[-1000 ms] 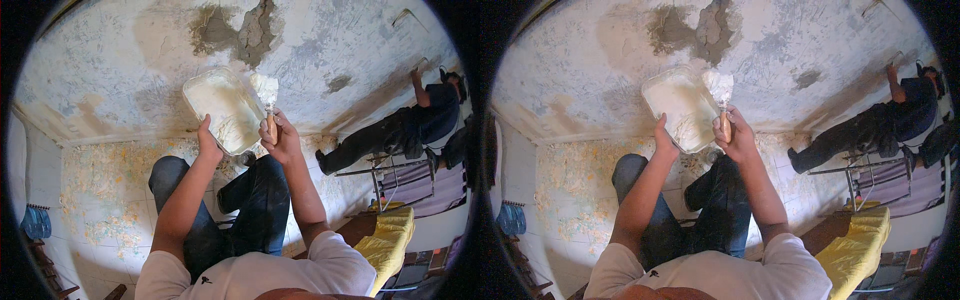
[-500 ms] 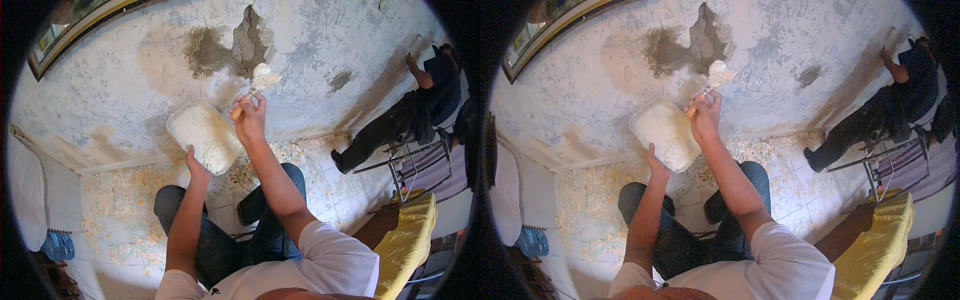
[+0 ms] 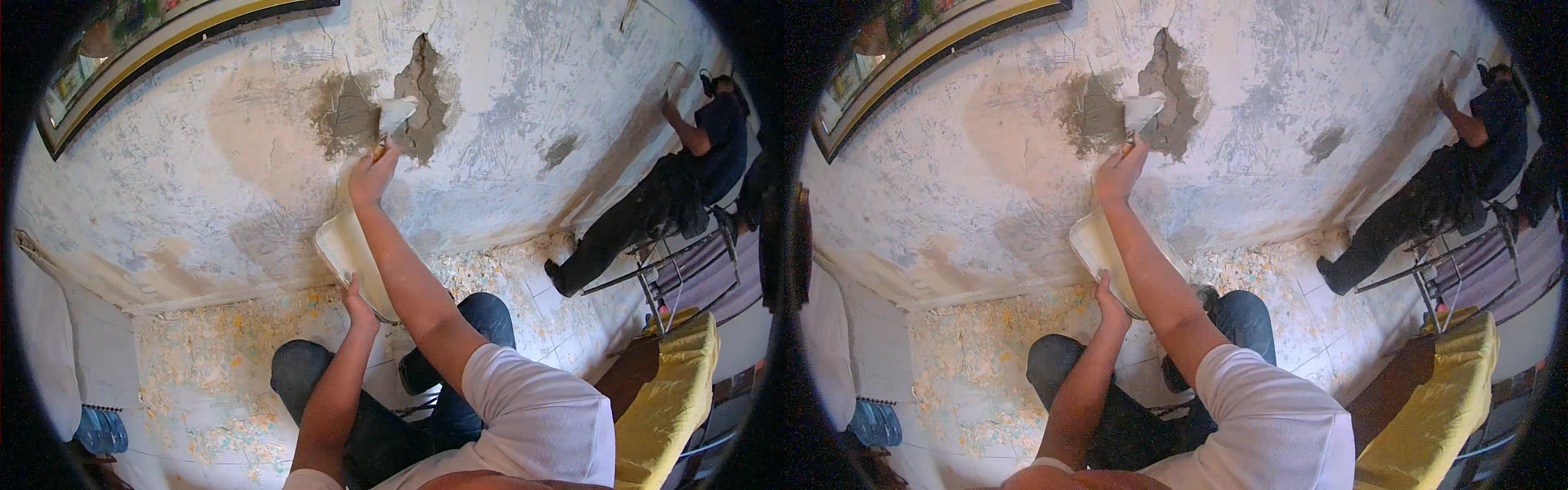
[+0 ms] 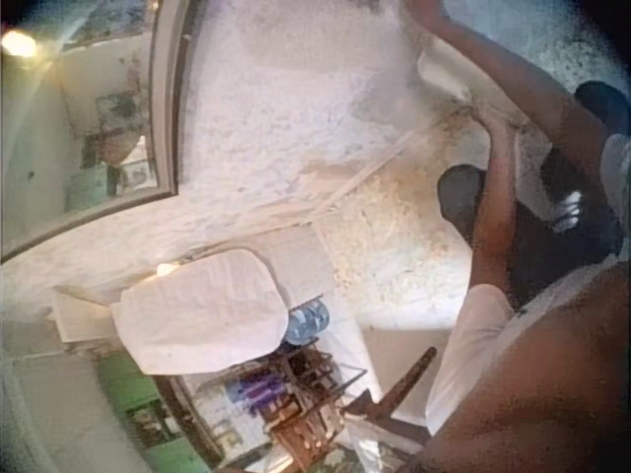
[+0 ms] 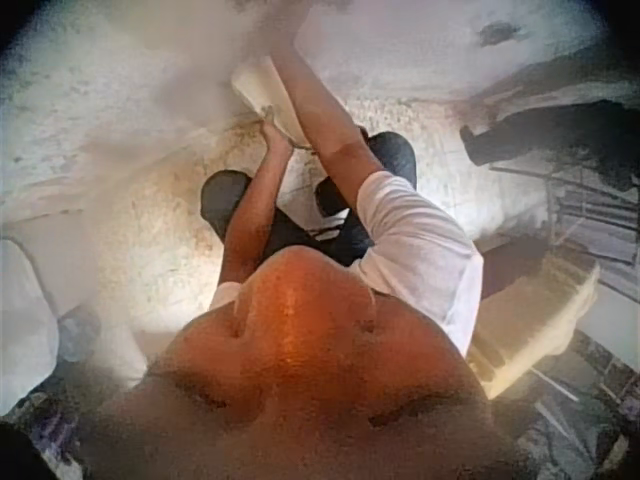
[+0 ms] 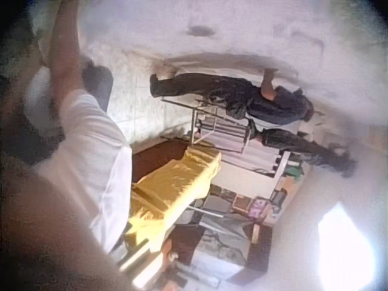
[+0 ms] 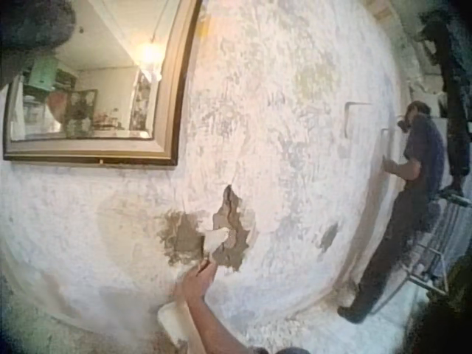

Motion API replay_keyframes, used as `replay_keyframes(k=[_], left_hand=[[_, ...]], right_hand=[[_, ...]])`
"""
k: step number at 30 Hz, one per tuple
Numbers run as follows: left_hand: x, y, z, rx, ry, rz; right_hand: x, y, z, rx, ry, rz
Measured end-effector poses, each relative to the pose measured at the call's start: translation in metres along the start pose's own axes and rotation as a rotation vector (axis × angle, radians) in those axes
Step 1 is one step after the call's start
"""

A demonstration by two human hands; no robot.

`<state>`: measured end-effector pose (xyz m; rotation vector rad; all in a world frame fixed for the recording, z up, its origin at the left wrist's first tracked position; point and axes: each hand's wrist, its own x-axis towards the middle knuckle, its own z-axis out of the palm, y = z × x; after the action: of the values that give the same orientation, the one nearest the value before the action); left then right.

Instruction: The person applies wall putty from a plastic container to a damaged wall using a putty knife.

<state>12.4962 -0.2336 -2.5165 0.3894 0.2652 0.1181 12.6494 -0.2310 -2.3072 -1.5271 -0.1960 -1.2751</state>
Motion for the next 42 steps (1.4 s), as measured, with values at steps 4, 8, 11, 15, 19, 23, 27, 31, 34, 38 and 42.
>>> replay_keyframes(k=[4,8,11,15,19,23,27,31,34,38,42], left_hand=[[0.000,-0.001,0.014,0.081,0.123,0.039],[0.013,-0.003,0.007,-0.125,-0.102,-0.120],[0.012,0.001,0.001,-0.170,-0.164,-0.124],[0.003,-0.001,-0.001,-0.054,-0.021,0.012],[0.006,0.007,-0.005,0.015,0.093,0.051],[0.006,0.023,-0.001,0.033,0.046,0.078],[-0.002,0.024,0.001,0.080,0.070,0.060],[-0.014,0.027,0.005,0.061,0.034,0.114],[-0.038,0.042,0.029,0.081,0.114,0.123],[-0.036,0.057,0.036,0.099,0.097,0.144],[-0.033,0.049,0.022,0.169,0.104,0.101]], right_hand=[[-0.013,0.006,0.022,-0.068,-0.042,0.029],[-0.035,0.003,0.028,-0.046,-0.147,0.087],[-0.057,-0.015,0.022,0.028,-0.230,0.132],[-0.075,-0.028,-0.017,0.112,-0.257,0.105],[-0.055,-0.028,-0.045,0.133,-0.207,0.180],[-0.012,-0.039,-0.041,0.112,-0.088,0.194],[0.015,-0.039,-0.022,0.036,-0.059,0.184],[0.021,-0.061,-0.016,-0.074,0.042,0.097],[0.009,-0.065,-0.028,0.049,0.064,0.116],[-0.001,-0.065,-0.018,0.150,-0.038,0.253],[-0.008,-0.081,-0.004,0.142,-0.070,0.307]])
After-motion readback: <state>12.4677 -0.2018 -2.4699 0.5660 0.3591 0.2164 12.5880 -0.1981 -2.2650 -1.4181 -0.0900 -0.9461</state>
